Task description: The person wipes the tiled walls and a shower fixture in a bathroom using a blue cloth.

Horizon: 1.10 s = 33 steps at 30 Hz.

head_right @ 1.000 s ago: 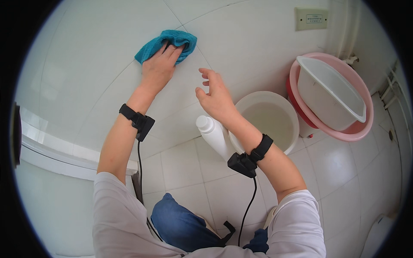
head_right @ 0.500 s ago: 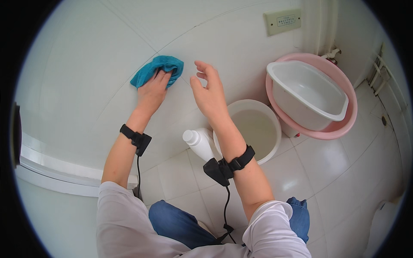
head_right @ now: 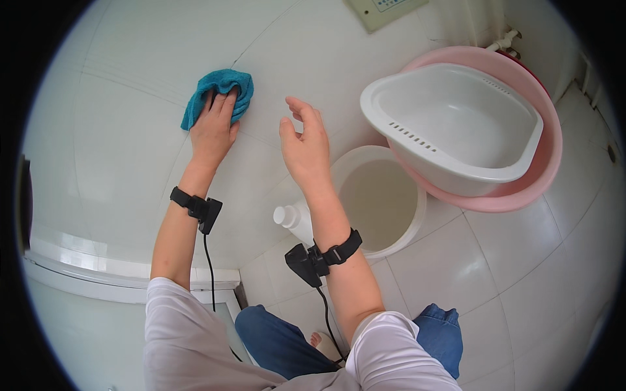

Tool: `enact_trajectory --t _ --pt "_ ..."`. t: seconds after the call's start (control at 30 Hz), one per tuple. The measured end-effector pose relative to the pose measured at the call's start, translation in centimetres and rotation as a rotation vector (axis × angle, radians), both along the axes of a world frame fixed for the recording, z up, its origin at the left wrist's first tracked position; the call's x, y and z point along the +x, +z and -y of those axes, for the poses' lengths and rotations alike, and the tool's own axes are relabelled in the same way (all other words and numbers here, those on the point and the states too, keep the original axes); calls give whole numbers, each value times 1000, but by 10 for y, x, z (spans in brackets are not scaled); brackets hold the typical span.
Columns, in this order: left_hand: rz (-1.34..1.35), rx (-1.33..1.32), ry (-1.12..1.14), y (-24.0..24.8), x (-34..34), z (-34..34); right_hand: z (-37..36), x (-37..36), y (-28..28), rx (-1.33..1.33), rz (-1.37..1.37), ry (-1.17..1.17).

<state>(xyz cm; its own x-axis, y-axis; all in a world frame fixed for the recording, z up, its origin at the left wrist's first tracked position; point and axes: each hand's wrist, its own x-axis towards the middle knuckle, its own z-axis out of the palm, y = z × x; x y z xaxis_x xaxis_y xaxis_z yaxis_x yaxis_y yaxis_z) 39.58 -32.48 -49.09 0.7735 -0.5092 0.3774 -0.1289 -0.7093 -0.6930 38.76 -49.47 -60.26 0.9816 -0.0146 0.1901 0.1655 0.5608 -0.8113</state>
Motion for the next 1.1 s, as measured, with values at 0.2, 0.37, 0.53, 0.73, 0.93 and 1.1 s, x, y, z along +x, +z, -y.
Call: enact_trajectory --t 0.2,0.37,0.53,0.73,0.93,1.1 --pt "0 -21 -99 14 41 39 3 2 -6 15 -34 -3" --pt "11 49 -208 30 109 89 3 4 -6 54 -67 -18" --pt "-63 132 -214 36 124 115 4 5 -7 49 -93 -28" --pt "-124 161 -296 23 97 85 0 7 -15 6 -93 -31" --pt "-17 136 -356 38 121 113 -2 1 0 47 -107 15" --pt "-120 28 -293 17 103 98 5 3 -8 -1 -152 4"
